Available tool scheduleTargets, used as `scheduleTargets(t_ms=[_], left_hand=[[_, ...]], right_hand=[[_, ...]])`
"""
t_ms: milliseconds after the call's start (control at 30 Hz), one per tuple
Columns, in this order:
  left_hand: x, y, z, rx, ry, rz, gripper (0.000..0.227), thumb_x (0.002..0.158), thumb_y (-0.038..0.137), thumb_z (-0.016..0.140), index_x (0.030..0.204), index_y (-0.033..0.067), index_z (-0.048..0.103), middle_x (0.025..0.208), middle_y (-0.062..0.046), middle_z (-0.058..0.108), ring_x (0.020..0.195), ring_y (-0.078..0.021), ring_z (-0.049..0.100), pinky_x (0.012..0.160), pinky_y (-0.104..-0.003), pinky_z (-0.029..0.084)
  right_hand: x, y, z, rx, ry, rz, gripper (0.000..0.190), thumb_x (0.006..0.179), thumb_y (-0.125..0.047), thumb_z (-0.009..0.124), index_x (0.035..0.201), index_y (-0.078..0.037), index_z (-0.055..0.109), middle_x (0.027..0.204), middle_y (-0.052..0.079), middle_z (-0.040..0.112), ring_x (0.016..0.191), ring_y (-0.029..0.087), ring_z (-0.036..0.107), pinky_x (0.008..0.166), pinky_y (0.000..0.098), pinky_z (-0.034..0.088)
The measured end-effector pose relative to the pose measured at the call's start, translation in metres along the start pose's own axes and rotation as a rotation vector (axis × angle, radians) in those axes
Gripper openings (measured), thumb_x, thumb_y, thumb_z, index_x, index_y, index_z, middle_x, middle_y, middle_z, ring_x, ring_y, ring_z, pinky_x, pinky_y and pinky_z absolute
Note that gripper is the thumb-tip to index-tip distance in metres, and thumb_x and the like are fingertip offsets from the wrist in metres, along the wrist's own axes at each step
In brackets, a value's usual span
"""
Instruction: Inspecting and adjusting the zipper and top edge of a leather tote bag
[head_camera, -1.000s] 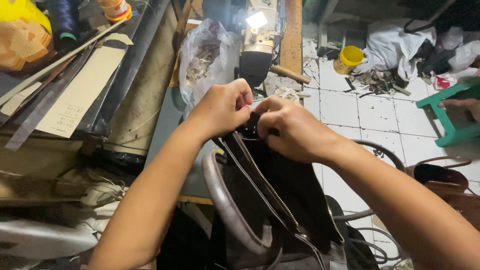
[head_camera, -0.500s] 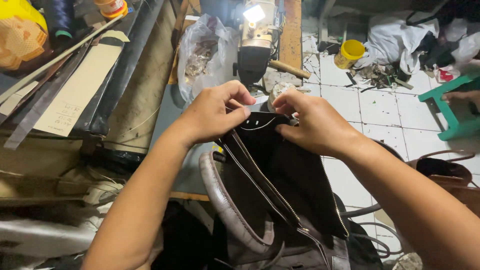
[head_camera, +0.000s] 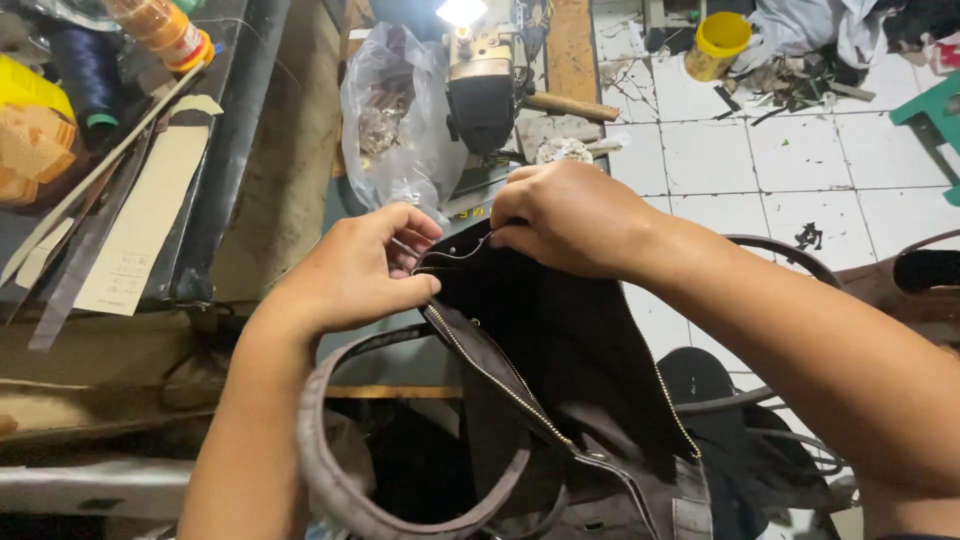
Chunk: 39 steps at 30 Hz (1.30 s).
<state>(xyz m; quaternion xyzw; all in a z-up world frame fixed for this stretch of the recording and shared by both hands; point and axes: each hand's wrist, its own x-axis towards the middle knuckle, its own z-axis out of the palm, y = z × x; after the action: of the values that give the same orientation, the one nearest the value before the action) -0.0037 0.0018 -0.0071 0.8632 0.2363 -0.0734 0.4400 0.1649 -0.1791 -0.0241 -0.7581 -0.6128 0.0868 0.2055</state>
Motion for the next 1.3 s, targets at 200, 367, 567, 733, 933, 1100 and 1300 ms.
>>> scheduleTargets(t_ms=[200, 367, 567, 733, 933, 1100, 1300], left_hand=[[-0.004, -0.007, 0.009, 0.034, 0.176, 0.067, 0.033, 0.068, 0.008, 0.066, 0.099, 0.0164, 0.077, 0.082, -0.002, 0.077, 0.079, -0.0121, 0.074, 0.071, -0.025, 0.061], [-0.004, -0.01, 0.018, 0.046, 0.245, 0.095, 0.028, 0.066, 0.016, 0.073, 0.094, 0.0167, 0.077, 0.078, -0.003, 0.077, 0.072, -0.0127, 0.071, 0.066, -0.026, 0.059], [0.001, -0.018, 0.019, 0.118, 0.282, 0.255, 0.021, 0.069, 0.025, 0.078, 0.087, 0.0139, 0.077, 0.072, -0.004, 0.076, 0.068, -0.0191, 0.072, 0.062, -0.032, 0.057], [-0.008, -0.019, 0.011, 0.285, 0.321, 0.342, 0.027, 0.071, 0.029, 0.079, 0.093, 0.0174, 0.068, 0.084, -0.008, 0.077, 0.086, -0.035, 0.075, 0.071, -0.048, 0.058], [-0.002, -0.027, 0.019, 0.234, 0.328, 0.379, 0.024, 0.073, 0.031, 0.078, 0.093, 0.0224, 0.068, 0.089, 0.001, 0.079, 0.092, -0.0229, 0.077, 0.076, -0.039, 0.06], [-0.004, -0.029, 0.022, 0.293, 0.43, 0.474, 0.019, 0.074, 0.039, 0.078, 0.086, 0.0284, 0.067, 0.087, 0.005, 0.075, 0.091, -0.0222, 0.075, 0.073, -0.04, 0.059], [0.008, -0.037, 0.03, 0.237, 0.449, 0.508, 0.011, 0.078, 0.035, 0.074, 0.08, 0.0244, 0.07, 0.085, 0.002, 0.077, 0.088, -0.0263, 0.075, 0.069, -0.04, 0.058]], right_hand=[[0.005, 0.004, 0.008, -0.051, 0.021, 0.057, 0.012, 0.087, -0.03, 0.07, 0.086, -0.018, 0.073, 0.088, 0.007, 0.071, 0.091, 0.038, 0.072, 0.075, 0.0487, 0.06], [0.007, 0.004, 0.013, -0.074, 0.052, 0.046, 0.013, 0.085, -0.031, 0.071, 0.082, -0.018, 0.071, 0.086, 0.008, 0.07, 0.088, 0.039, 0.071, 0.072, 0.0498, 0.059], [0.012, 0.0, 0.019, -0.102, 0.059, 0.05, 0.016, 0.085, -0.031, 0.07, 0.079, -0.016, 0.071, 0.084, 0.01, 0.07, 0.087, 0.041, 0.07, 0.07, 0.0502, 0.059], [0.013, -0.002, 0.021, -0.089, 0.091, 0.064, 0.017, 0.083, -0.031, 0.072, 0.076, -0.016, 0.071, 0.083, 0.008, 0.07, 0.085, 0.039, 0.07, 0.069, 0.0483, 0.058], [0.015, -0.005, 0.026, -0.048, 0.076, 0.042, 0.017, 0.082, -0.031, 0.074, 0.077, -0.015, 0.071, 0.086, 0.006, 0.072, 0.086, 0.037, 0.071, 0.069, 0.0476, 0.058], [0.015, -0.004, 0.027, -0.02, 0.092, 0.021, 0.014, 0.081, -0.029, 0.075, 0.077, -0.016, 0.073, 0.088, 0.003, 0.074, 0.088, 0.032, 0.072, 0.073, 0.0433, 0.058], [0.016, -0.01, 0.023, -0.018, 0.091, 0.01, 0.013, 0.08, -0.025, 0.075, 0.077, -0.012, 0.073, 0.089, 0.006, 0.075, 0.088, 0.034, 0.072, 0.072, 0.0449, 0.058]])
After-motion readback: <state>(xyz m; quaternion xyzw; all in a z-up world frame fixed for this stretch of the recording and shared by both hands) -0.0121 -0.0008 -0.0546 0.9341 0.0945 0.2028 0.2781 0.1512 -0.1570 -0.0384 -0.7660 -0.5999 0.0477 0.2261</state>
